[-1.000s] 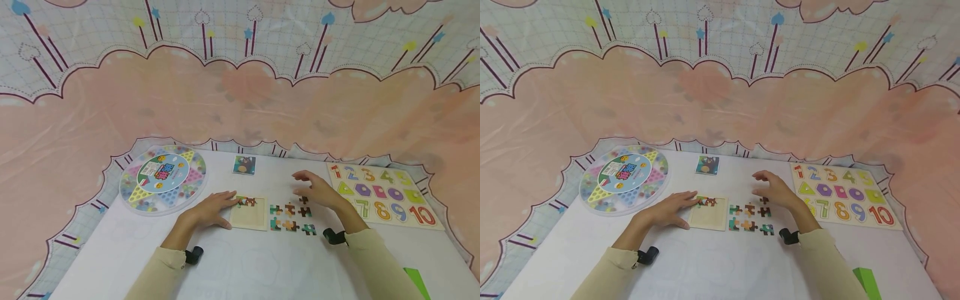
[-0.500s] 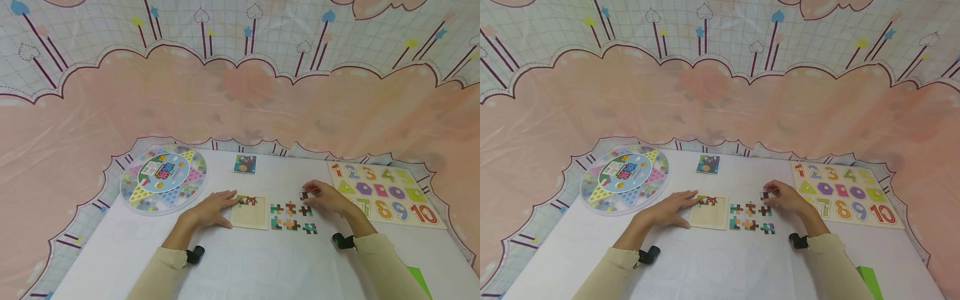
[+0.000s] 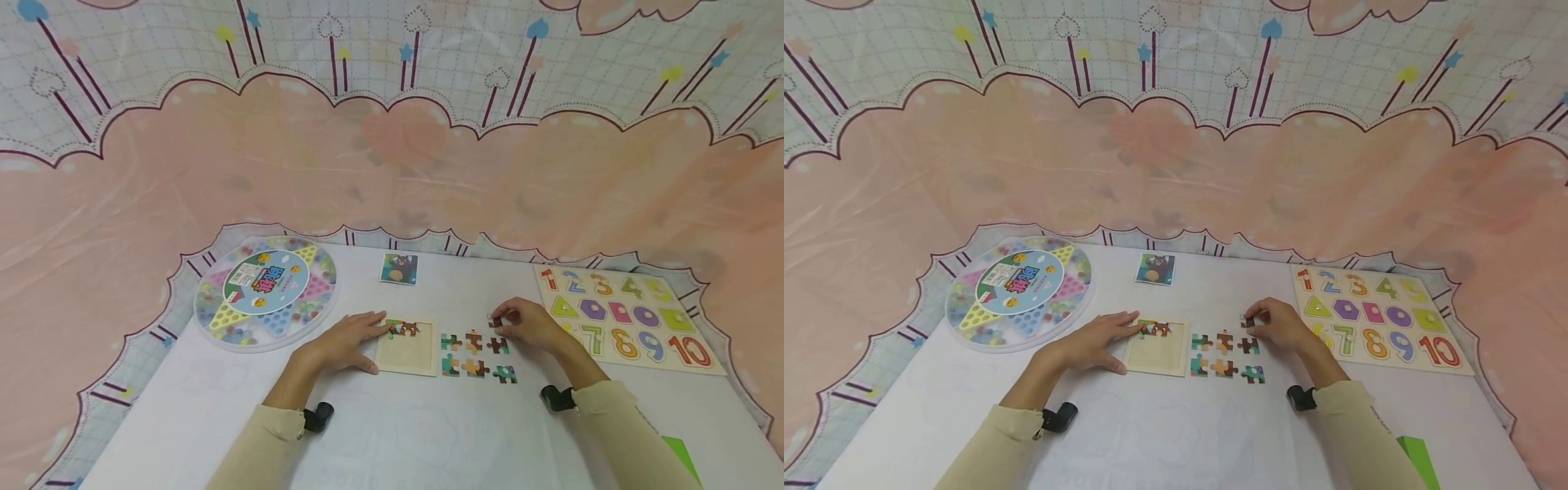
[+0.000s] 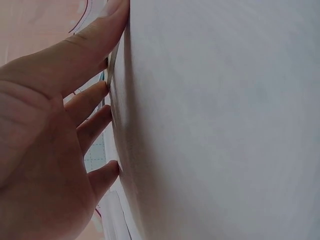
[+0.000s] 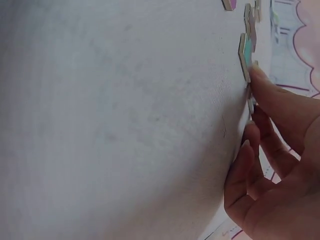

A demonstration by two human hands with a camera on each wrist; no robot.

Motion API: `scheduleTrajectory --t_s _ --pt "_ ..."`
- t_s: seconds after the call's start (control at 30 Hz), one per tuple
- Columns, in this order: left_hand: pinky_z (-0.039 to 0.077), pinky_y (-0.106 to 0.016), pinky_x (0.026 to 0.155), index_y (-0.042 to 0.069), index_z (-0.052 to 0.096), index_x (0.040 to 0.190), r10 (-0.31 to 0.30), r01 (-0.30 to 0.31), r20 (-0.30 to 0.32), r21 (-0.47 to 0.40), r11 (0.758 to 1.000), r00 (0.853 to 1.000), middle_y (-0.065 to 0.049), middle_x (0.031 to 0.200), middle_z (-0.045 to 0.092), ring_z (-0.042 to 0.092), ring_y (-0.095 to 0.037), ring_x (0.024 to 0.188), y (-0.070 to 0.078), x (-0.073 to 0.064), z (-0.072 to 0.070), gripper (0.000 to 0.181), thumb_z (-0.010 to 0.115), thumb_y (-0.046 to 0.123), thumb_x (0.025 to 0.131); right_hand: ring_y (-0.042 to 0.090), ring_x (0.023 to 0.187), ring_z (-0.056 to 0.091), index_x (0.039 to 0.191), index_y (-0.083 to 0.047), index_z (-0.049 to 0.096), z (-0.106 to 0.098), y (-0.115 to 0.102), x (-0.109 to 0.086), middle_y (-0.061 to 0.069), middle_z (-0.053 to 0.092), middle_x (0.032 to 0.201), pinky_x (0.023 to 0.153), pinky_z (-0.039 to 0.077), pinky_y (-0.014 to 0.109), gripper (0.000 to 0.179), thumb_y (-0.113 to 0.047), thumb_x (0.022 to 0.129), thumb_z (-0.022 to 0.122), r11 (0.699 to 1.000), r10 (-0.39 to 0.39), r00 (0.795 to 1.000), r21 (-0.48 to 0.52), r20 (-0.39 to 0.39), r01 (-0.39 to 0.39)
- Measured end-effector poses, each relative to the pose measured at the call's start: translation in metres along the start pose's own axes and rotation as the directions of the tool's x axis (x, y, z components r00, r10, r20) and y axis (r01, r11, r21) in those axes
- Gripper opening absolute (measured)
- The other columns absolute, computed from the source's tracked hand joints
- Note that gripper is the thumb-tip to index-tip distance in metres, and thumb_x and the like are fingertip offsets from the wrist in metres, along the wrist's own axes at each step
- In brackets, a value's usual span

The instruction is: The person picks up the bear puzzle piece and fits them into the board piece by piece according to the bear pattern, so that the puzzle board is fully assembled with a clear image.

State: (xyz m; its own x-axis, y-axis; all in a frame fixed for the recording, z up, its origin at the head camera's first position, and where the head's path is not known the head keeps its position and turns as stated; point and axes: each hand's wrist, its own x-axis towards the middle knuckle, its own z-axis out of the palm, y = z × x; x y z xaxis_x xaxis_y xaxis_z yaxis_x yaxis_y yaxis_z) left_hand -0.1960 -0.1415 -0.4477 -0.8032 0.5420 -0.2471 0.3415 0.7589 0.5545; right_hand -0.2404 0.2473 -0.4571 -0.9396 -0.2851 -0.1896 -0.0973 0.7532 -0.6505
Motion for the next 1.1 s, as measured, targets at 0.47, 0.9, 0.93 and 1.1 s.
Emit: scheduleTrajectory --t_s 0.47,0.9,0.93,1.1 --pt "0.011 -0.057 0.132 0.010 0.046 0.153 0.005 -0.005 -0.002 -0.019 1.000 1.000 -0.010 0.170 0.030 0.022 -0.036 0.159 0.000 -0.001 0.000 0.085 0.086 0.024 0.080 0.033 0.114 0.060 0.112 -0.008 0.069 0.002 -0.005 -0.002 0.017 0.066 0.123 0.101 0.053 0.047 0.025 -0.009 0.089 0.077 0.999 0.036 0.998 0.004 -0.055 -0.035" --pt "0.011 -0.056 0.133 0.012 0.046 0.154 -0.003 0.003 -0.004 -0.010 1.000 1.000 -0.009 0.170 0.030 0.021 -0.035 0.160 -0.001 -0.001 0.002 0.085 0.086 0.024 0.079 0.028 0.105 0.058 0.114 -0.010 0.073 -0.004 -0.015 0.005 0.015 0.065 0.118 0.085 0.053 0.031 0.024 -0.012 0.090 0.076 1.000 0.028 0.999 -0.008 0.020 -0.028" --pt "0.011 -0.056 0.133 0.011 0.045 0.154 -0.002 0.002 -0.003 -0.010 1.000 1.000 -0.009 0.170 0.030 0.021 -0.035 0.160 -0.001 -0.001 0.002 0.085 0.086 0.024 0.080 0.028 0.106 0.059 0.115 -0.011 0.073 -0.004 -0.018 0.006 0.015 0.065 0.120 0.085 0.053 0.030 0.025 -0.013 0.091 0.076 1.000 0.029 0.999 -0.007 0.019 -0.029" --pt "0.011 -0.056 0.133 0.012 0.045 0.154 0.002 -0.002 -0.002 -0.008 1.000 1.000 -0.009 0.170 0.029 0.021 -0.035 0.160 -0.001 -0.001 0.002 0.085 0.085 0.025 0.080 0.026 0.105 0.062 0.119 -0.010 0.075 -0.003 -0.031 0.012 0.017 0.066 0.130 0.083 0.054 0.027 0.027 -0.013 0.092 0.074 1.000 -0.029 0.999 -0.005 -0.013 0.029"
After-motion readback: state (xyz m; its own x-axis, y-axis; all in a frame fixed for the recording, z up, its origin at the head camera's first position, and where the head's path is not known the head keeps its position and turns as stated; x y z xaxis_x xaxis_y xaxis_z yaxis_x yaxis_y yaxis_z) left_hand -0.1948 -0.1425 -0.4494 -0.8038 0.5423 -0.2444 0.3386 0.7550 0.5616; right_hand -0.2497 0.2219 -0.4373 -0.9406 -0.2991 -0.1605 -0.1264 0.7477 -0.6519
